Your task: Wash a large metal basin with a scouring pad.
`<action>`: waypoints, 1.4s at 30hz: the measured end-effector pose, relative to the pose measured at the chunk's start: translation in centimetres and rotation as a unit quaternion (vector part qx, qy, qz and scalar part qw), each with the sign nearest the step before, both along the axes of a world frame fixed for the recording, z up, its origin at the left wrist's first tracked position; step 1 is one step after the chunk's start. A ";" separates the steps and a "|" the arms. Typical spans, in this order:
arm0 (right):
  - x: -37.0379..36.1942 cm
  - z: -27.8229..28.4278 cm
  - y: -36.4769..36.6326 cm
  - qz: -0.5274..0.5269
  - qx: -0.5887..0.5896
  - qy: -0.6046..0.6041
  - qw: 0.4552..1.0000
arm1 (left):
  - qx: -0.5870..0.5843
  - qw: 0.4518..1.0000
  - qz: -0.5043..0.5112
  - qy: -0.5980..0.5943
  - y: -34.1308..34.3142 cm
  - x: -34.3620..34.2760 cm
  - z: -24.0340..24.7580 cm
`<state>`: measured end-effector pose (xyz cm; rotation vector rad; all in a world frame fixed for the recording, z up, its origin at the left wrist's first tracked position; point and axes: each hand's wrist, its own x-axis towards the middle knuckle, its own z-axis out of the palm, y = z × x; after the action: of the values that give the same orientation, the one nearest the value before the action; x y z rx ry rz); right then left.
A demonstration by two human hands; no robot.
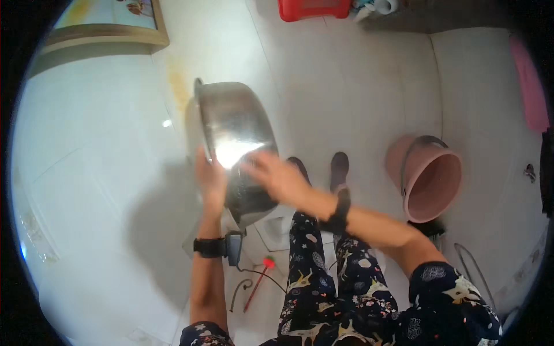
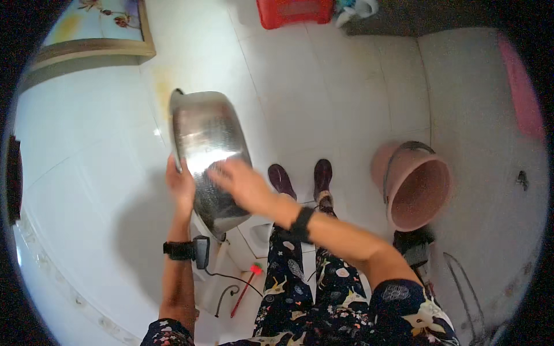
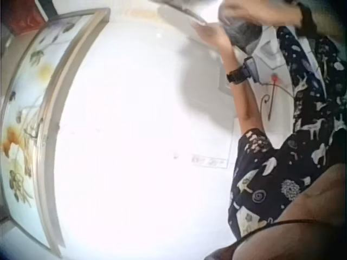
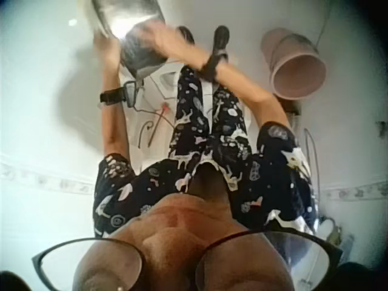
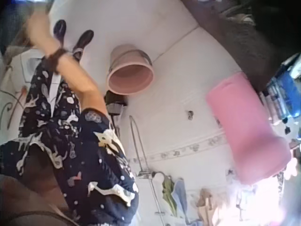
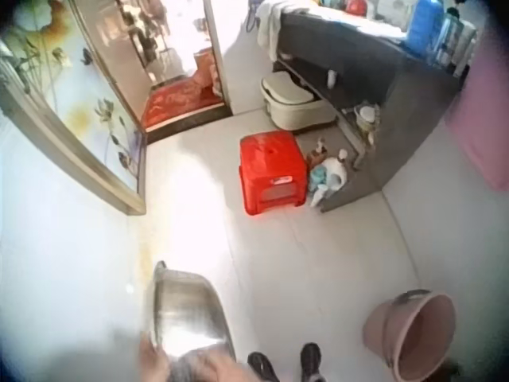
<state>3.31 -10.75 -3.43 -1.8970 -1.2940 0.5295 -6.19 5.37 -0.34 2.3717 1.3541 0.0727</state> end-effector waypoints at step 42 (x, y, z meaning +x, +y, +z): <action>7.8 2.0 -2.2 -0.077 0.119 -0.071 0.987 | -0.197 0.942 0.166 -0.215 -1.2 2.6 0.8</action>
<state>11.15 -12.91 -1.46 -1.8398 -1.2281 0.1542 -3.57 4.18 0.44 1.6612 1.3778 0.3574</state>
